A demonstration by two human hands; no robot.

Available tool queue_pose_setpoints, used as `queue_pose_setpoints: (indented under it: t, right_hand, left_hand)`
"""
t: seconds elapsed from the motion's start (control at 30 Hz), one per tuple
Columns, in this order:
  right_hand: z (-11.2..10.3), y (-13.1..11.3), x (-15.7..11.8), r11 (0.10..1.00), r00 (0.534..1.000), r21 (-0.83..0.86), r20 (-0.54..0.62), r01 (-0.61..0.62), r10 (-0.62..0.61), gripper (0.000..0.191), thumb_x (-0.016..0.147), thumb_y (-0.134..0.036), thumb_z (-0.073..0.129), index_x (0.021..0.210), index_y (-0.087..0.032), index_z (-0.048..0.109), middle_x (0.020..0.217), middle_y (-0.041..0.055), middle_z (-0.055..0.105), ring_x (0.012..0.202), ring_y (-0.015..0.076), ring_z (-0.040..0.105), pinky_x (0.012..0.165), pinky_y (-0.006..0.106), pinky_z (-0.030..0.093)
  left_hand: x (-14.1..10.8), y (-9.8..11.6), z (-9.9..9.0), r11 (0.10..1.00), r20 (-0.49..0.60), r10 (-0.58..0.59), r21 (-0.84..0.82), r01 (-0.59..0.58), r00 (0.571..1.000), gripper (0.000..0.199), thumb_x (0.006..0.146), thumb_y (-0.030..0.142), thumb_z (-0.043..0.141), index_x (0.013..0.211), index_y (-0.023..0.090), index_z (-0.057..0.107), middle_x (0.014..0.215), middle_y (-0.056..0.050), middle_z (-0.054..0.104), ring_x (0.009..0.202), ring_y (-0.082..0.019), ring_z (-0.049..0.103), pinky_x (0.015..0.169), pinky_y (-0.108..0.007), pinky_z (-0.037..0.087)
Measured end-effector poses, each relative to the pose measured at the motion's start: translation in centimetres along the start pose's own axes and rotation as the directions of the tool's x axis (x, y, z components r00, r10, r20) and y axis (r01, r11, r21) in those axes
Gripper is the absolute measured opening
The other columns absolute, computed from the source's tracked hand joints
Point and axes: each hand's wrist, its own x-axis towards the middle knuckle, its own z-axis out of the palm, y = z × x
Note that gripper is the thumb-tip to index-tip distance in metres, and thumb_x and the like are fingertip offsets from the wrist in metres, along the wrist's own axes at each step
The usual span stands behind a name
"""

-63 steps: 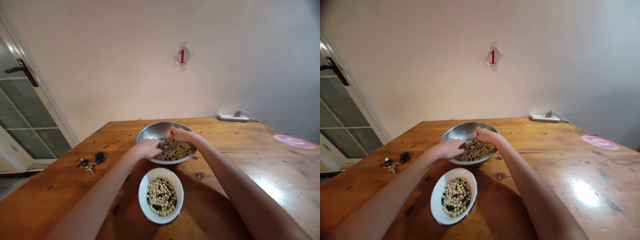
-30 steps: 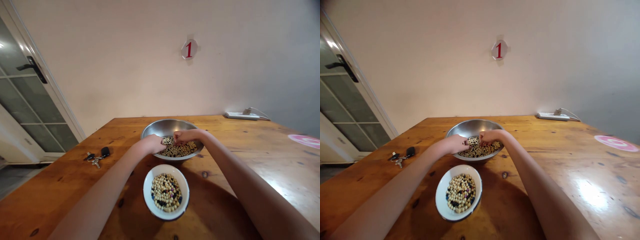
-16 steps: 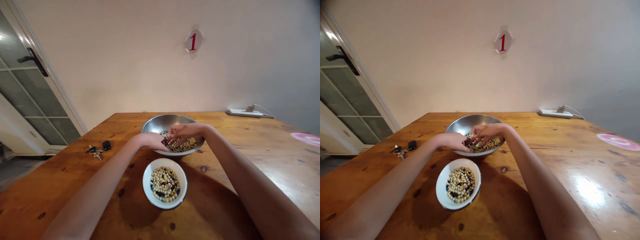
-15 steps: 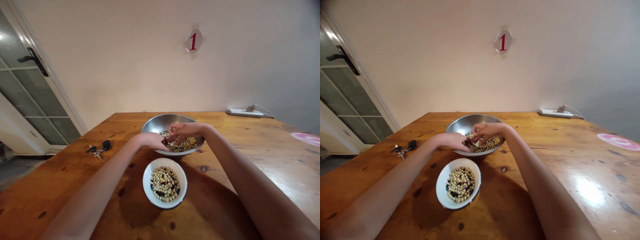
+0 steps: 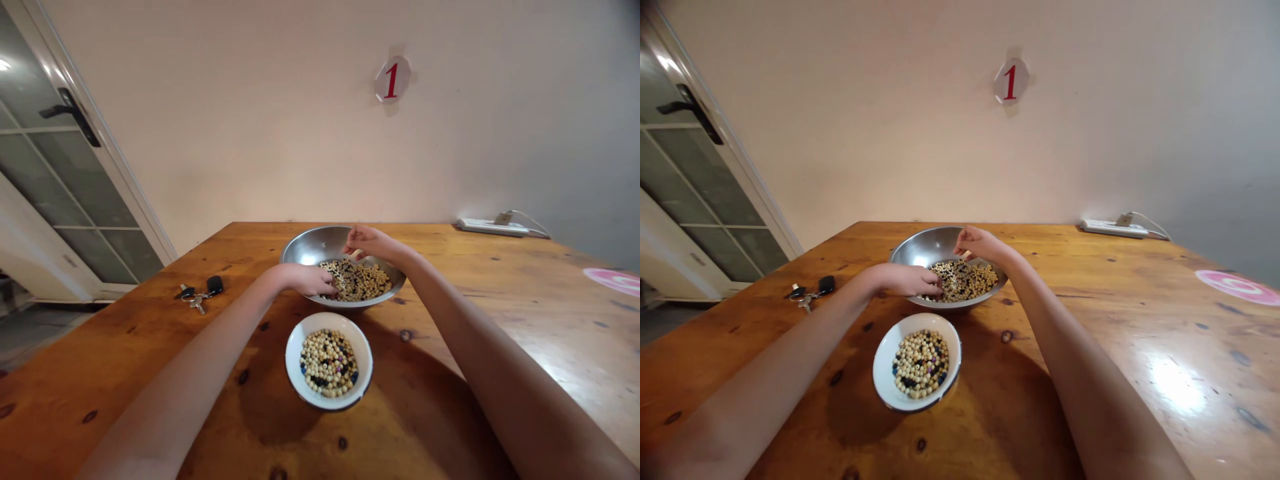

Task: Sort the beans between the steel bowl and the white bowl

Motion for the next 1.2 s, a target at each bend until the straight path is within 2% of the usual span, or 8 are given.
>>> queue_pose_setpoints:
  t: [0.13,0.27,0.37,0.5,0.67,0.8,1.07,1.2]
  right_hand:
    - [-0.2,0.9,0.6,0.997,0.999,-0.074,-0.021,0.03,-0.031,0.01,0.075,-0.014,0.05,0.072,-0.022,0.046,0.074,0.0039,0.063,0.071,0.0158,0.061,0.059,0.028,0.051]
    - [-0.2,1.4,0.8,0.986,0.999,-0.159,0.005,0.044,-0.044,0.009,0.073,-0.014,0.051,0.073,-0.022,0.046,0.074,0.0028,0.065,0.068,0.0161,0.063,0.058,0.03,0.053]
    - [-0.1,1.4,0.8,0.984,0.998,-0.166,0.014,0.059,-0.057,0.009,0.073,-0.015,0.053,0.074,-0.021,0.046,0.075,0.003,0.065,0.069,0.0161,0.063,0.059,0.029,0.054]
    - [0.0,1.2,0.8,0.983,0.998,-0.174,0.021,0.059,-0.056,0.009,0.073,-0.015,0.053,0.074,-0.021,0.047,0.075,0.0031,0.066,0.07,0.0159,0.063,0.06,0.029,0.055]
    - [0.0,0.5,0.3,0.99,0.996,-0.117,-0.028,0.075,-0.079,0.01,0.072,-0.02,0.058,0.069,-0.02,0.048,0.08,0.0054,0.066,0.08,0.0172,0.062,0.067,0.031,0.055]
    - [0.1,-0.4,-0.4,0.985,0.985,-0.037,-0.039,0.166,-0.168,0.011,0.072,-0.021,0.059,0.068,-0.019,0.049,0.094,0.0083,0.063,0.089,0.0185,0.06,0.071,0.034,0.054]
    - [-0.4,-0.9,-0.6,0.955,0.961,0.104,-0.061,0.276,-0.271,0.015,0.075,-0.026,0.056,0.072,-0.018,0.044,0.095,0.0087,0.063,0.082,0.0158,0.061,0.069,0.032,0.051]
    - [-0.6,-1.9,-1.1,0.943,0.957,0.165,-0.014,0.289,-0.291,0.017,0.075,-0.027,0.057,0.072,-0.019,0.042,0.09,0.0064,0.064,0.078,0.0135,0.06,0.069,0.031,0.05]
  left_hand:
    - [-0.2,-0.3,-0.3,0.992,-0.041,-0.009,-0.124,0.004,0.999,0.035,0.084,0.031,0.031,0.091,0.014,0.06,0.093,-0.007,0.061,0.083,-0.015,0.052,0.077,-0.023,0.037]
    - [-0.3,-1.0,-0.2,0.962,-0.077,-0.058,-0.272,0.035,0.995,0.033,0.082,0.037,0.036,0.095,0.016,0.059,0.096,-0.006,0.06,0.08,-0.014,0.052,0.072,-0.024,0.039]
    - [-0.3,-1.5,0.0,0.876,-0.056,-0.113,-0.477,0.073,0.992,0.036,0.08,0.042,0.038,0.1,0.018,0.056,0.099,-0.007,0.059,0.073,-0.013,0.053,0.064,-0.025,0.042]
    - [-0.3,-1.7,0.1,0.738,-0.002,-0.122,-0.668,0.089,0.993,0.037,0.082,0.042,0.038,0.104,0.017,0.053,0.097,-0.008,0.06,0.07,-0.011,0.056,0.069,-0.025,0.045]
    - [-0.5,-1.3,-0.1,0.697,-0.017,-0.162,-0.71,0.102,0.987,0.032,0.082,0.039,0.041,0.096,0.014,0.053,0.1,-0.009,0.06,0.074,-0.011,0.058,0.077,-0.027,0.046]
    - [-0.8,-0.9,-0.2,0.615,-0.027,-0.167,-0.785,0.083,0.986,0.03,0.085,0.035,0.037,0.095,0.011,0.051,0.097,-0.011,0.061,0.075,-0.012,0.06,0.08,-0.029,0.046]
    - [-0.4,-2.1,-0.1,0.505,-0.098,-0.128,-0.863,-0.02,0.987,0.036,0.083,0.038,0.042,0.1,0.008,0.05,0.088,-0.013,0.063,0.081,-0.016,0.061,0.084,-0.034,0.046]
    - [-0.4,-2.3,0.1,0.492,-0.067,-0.178,-0.87,0.03,0.982,0.034,0.081,0.032,0.044,0.104,0.008,0.049,0.09,-0.012,0.061,0.081,-0.016,0.062,0.083,-0.033,0.047]
